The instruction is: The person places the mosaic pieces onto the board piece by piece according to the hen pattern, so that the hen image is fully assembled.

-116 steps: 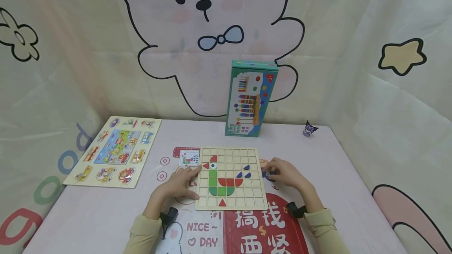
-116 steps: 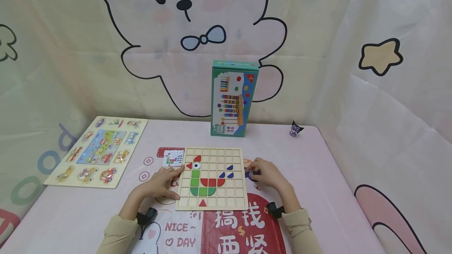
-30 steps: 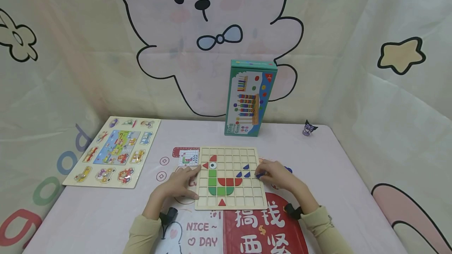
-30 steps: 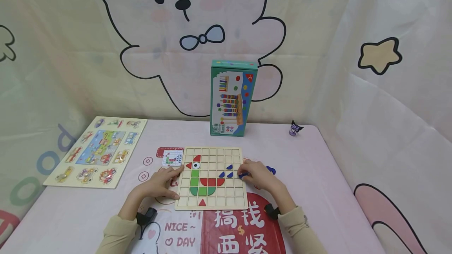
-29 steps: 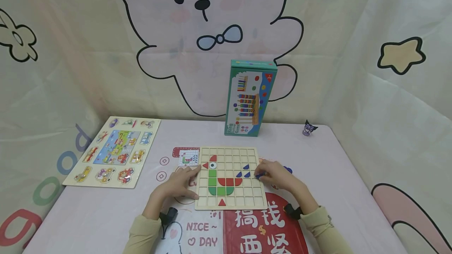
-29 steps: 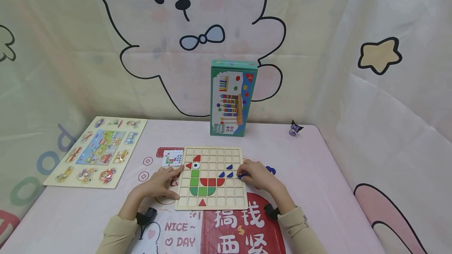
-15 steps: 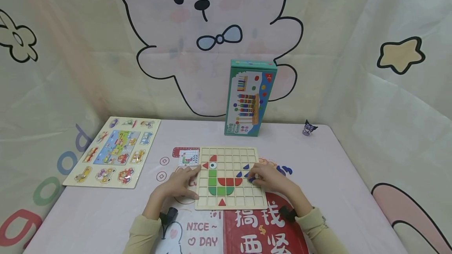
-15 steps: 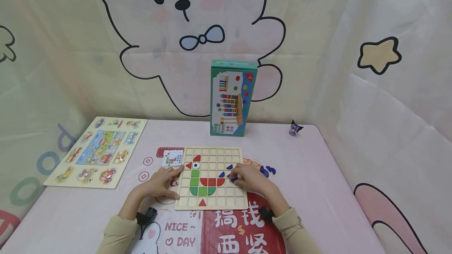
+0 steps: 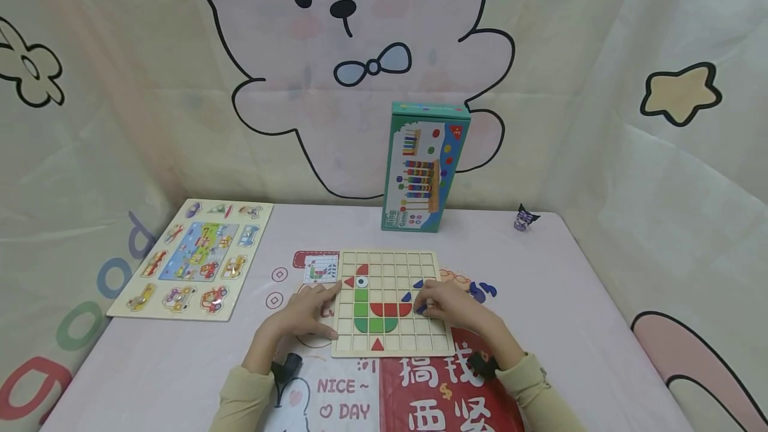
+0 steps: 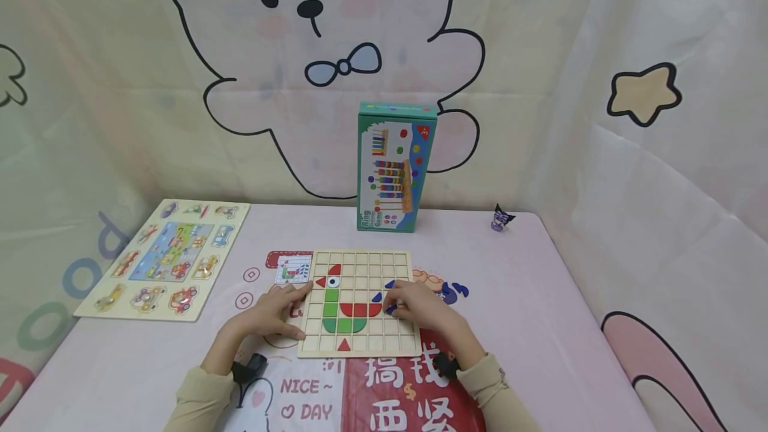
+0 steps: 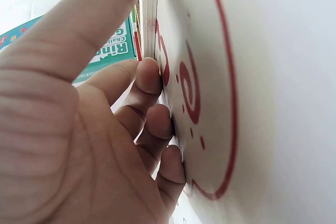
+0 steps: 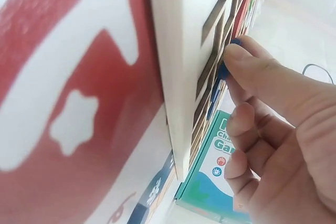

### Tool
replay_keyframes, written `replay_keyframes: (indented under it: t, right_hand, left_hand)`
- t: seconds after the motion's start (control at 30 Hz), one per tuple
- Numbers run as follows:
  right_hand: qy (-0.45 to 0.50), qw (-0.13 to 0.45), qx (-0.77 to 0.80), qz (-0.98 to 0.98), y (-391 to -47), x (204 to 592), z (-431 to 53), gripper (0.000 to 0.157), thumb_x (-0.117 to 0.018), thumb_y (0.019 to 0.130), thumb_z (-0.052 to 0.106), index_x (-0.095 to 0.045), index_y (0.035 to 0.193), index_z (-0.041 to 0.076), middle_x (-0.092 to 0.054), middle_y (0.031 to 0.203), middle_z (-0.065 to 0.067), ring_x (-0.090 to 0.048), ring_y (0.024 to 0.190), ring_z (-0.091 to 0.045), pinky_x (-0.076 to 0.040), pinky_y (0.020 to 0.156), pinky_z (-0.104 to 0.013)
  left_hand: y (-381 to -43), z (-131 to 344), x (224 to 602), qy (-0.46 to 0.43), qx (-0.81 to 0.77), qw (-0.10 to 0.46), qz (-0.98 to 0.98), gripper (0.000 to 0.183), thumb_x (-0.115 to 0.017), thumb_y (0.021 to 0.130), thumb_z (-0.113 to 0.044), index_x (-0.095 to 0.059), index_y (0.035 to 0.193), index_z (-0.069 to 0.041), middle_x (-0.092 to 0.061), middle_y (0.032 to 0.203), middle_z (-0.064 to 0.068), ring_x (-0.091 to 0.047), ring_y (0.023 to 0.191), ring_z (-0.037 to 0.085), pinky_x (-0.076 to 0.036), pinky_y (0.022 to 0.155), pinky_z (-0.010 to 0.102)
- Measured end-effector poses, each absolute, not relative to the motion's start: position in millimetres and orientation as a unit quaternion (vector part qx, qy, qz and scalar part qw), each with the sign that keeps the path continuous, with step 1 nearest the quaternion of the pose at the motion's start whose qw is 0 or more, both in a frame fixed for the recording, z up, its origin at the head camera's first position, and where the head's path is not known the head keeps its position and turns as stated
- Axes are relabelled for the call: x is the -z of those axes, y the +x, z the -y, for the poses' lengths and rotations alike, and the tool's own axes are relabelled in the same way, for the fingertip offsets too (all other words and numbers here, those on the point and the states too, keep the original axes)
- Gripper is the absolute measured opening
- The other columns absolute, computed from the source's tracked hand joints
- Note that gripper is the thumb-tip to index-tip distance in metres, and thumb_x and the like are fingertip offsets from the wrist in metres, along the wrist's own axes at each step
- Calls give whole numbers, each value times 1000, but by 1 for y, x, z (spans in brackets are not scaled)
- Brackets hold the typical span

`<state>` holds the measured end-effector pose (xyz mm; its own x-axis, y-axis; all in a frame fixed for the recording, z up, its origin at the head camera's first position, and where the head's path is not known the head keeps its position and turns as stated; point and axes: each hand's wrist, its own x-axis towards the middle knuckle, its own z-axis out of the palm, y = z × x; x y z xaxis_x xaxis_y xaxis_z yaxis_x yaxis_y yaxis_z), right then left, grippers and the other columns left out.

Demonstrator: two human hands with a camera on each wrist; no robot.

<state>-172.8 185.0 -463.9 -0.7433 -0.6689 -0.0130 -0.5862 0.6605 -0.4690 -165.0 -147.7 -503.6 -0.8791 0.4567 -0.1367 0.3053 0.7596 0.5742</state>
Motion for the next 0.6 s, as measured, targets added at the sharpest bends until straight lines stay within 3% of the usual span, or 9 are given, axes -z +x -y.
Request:
replay_keyframes:
  t: [0.6]
  right_hand:
    - [-323, 104, 224, -914, -171, 467, -191, 12, -66, 85, 10, -72, 94, 14, -62, 94, 3, -59, 88, -15, -48, 78, -29]
  left_hand:
    - [-163, 148, 502, 215, -285, 130, -925, 99, -81, 62, -46, -36, 143, -14, -49, 116, 0, -35, 91, 16, -28, 78, 39]
